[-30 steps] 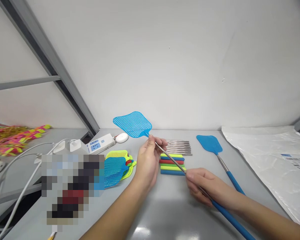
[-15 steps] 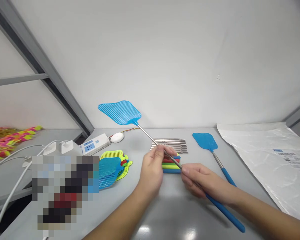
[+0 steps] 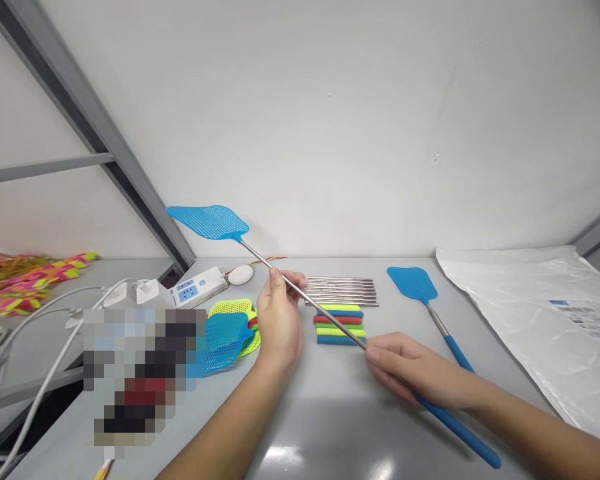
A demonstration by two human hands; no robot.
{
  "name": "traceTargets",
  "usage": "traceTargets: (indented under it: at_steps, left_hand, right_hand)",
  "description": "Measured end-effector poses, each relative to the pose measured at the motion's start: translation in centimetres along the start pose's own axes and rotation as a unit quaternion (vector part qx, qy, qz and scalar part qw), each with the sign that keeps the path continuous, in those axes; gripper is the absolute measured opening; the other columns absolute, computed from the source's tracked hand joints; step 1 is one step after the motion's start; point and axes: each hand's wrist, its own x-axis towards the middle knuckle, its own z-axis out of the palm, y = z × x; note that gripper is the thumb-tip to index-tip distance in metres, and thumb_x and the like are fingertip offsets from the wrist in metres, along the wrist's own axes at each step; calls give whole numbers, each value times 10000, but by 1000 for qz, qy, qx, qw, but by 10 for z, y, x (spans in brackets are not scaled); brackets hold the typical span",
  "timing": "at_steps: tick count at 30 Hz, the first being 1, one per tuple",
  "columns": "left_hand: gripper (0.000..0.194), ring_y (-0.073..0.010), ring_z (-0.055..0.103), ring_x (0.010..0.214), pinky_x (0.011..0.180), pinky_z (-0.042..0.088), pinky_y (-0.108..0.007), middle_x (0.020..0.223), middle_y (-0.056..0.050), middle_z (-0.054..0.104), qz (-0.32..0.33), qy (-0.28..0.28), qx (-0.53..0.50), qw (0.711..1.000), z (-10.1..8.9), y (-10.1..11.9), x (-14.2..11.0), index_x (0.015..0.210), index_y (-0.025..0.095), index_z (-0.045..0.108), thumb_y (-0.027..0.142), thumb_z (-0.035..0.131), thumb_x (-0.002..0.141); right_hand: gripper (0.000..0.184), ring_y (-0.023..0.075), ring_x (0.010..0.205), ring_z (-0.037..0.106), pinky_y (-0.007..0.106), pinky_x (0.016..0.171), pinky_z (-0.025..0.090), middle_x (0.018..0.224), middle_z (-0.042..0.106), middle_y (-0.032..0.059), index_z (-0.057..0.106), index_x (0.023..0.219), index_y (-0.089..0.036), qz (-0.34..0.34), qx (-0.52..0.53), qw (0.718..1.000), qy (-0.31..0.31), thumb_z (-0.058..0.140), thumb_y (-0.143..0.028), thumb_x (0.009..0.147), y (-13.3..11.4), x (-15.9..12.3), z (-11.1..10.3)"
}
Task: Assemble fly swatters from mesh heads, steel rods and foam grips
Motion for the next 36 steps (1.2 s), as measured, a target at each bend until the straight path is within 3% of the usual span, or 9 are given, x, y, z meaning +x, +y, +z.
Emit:
traceTargets:
  at_steps: [2,6,9,18,24,31,36]
  left_hand:
    - [377,-123,525,686,638,435,-228,715,-26,572,-30,-35,35,998,1,-6,-15,754,164,605,482,476,911]
    - [380,-159,570,774,738,450,-276,804,-61,627,-101,-187,105,972,8,-16,-51,812,159,628,459,430,937]
    - [399,-181,582,847,815,441,-312,839,-74,639,-113,-228,98,962,12,-18,-66,776,163,606,415,363,970]
    - [366,-152,548,782,768,434,-281,794,-42,589,-80,-172,84,978,12,-12,-50,742,173,574,409,397,959]
    - [357,-130,521,732,660,434,-240,770,-24,542,-63,-120,49,990,12,-7,-38,731,175,572,434,437,938]
    - [365,-127,512,709,636,417,-232,701,-23,534,-8,-48,14,999,7,-4,-16,667,162,559,424,498,913]
    - [373,-123,511,691,591,411,-223,682,-19,526,4,-9,-27,1000,7,5,-6,656,156,555,452,546,881]
  right_hand:
    - [444,79,433,310,221,512,292,403,417,-72,434,631,-196,3,-4,1000,15,402,-496,956,2,0,0]
    - [425,84,418,296,232,496,279,396,417,-78,439,657,-204,-22,-9,999,41,397,-505,955,4,1,-1]
    - [453,91,444,323,241,517,299,417,420,-65,431,621,-204,-37,-26,998,32,389,-506,956,3,0,-4]
    - [483,88,473,303,239,510,270,448,389,-63,403,599,-197,-57,-17,998,21,348,-499,972,-5,7,-3]
    - [481,83,465,293,233,500,267,460,387,-64,398,608,-196,-35,-20,999,14,346,-511,968,-6,7,-4]
    - [458,91,489,304,229,517,286,485,387,-65,393,648,-201,4,-94,996,-3,344,-537,956,-19,3,-10]
    - [456,103,539,348,240,546,311,550,410,-48,389,665,-204,48,-180,982,18,332,-555,950,-32,-19,-16]
